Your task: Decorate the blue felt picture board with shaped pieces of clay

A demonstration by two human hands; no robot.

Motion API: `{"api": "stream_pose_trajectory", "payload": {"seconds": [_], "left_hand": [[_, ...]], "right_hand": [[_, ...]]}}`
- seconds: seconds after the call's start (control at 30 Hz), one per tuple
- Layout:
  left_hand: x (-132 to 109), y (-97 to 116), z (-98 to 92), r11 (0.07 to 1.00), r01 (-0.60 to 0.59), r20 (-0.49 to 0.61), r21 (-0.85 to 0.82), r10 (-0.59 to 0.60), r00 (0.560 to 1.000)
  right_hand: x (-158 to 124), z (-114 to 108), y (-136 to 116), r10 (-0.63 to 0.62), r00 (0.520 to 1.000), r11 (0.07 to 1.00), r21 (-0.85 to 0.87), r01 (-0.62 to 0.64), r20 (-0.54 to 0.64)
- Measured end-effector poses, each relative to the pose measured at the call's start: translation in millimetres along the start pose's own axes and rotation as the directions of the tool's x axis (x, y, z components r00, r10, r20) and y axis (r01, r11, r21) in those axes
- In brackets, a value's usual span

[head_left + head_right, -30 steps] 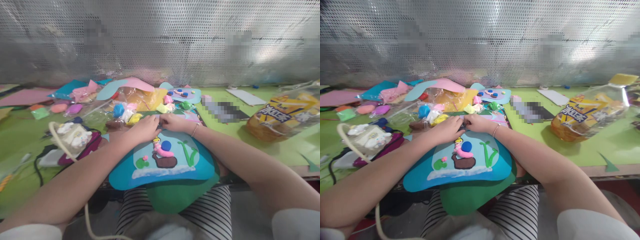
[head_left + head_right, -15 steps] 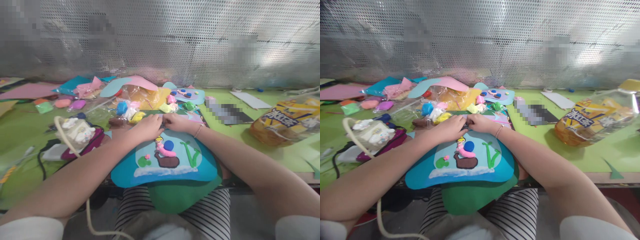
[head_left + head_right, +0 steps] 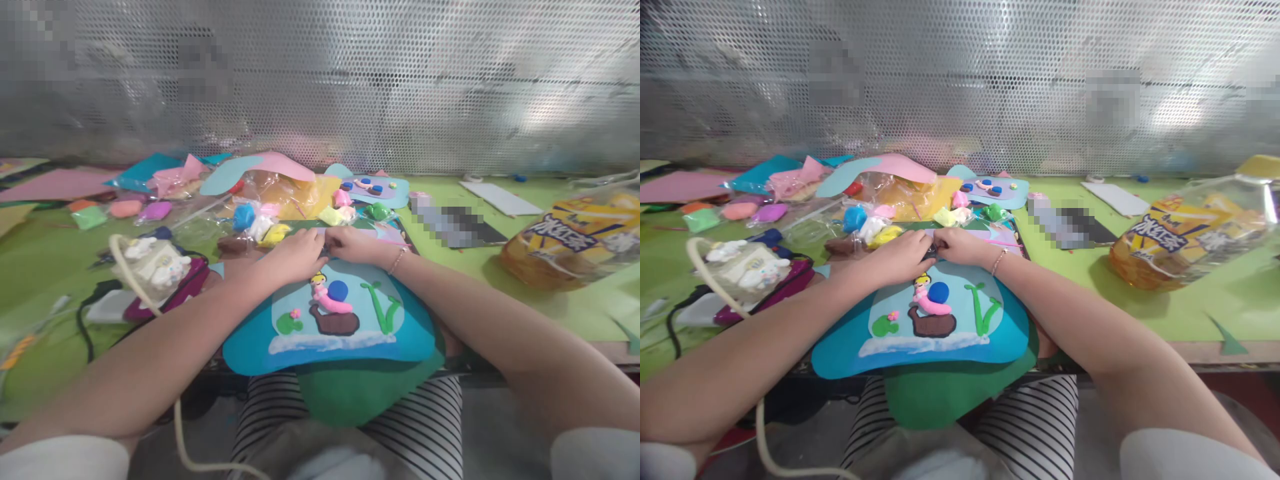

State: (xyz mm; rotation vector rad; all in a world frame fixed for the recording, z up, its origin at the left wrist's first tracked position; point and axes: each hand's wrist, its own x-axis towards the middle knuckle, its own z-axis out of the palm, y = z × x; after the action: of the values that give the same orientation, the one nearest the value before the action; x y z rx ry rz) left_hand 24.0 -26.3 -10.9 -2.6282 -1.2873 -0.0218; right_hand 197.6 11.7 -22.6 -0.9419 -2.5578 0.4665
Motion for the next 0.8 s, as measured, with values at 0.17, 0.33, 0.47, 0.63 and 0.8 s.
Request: {"api": "stream_pose_trajectory", "payload": {"seconds": [0.17, 0.33, 0.47, 0.63, 0.8], "left_hand": [[0.0, 0.2, 0.2, 1.0, -0.011, 0.004, 0.015, 0.011, 1.0], [0.1, 0.1, -0.7, 1.0, -0.005, 0.012, 0.026, 0.004, 1.0], [0.1, -0.5, -0.5, 1.0, 0.001, 0.009, 0.019, -0.001, 1.0], [0.5, -2.2, 1.6, 1.0, -0.002, 0.003, -0.015, 0.002, 1.0], [0.3, -1.7, 0.2, 1.0, -0.005, 0.007, -0.019, 0.005, 1.0]], "right_hand": [[0.2, 1.2, 0.7, 0.007, 1.0, 1.0, 0.006, -0.006, -0.008], [0.4, 0.0, -1.4, 0.006, 1.0, 1.0, -0.007, -0.006, -0.004], [0.6, -0.7, -2.8, 0.015, 1.0, 1.0, -0.019, -0.015, -0.002], [0.5, -0.4, -3.0, 0.008, 1.0, 1.0, -0.015, -0.008, -0.007], [0.5, -0.3, -3.2, 0.015, 1.0, 1.0, -0.008, -0.015, -0.003]]}}
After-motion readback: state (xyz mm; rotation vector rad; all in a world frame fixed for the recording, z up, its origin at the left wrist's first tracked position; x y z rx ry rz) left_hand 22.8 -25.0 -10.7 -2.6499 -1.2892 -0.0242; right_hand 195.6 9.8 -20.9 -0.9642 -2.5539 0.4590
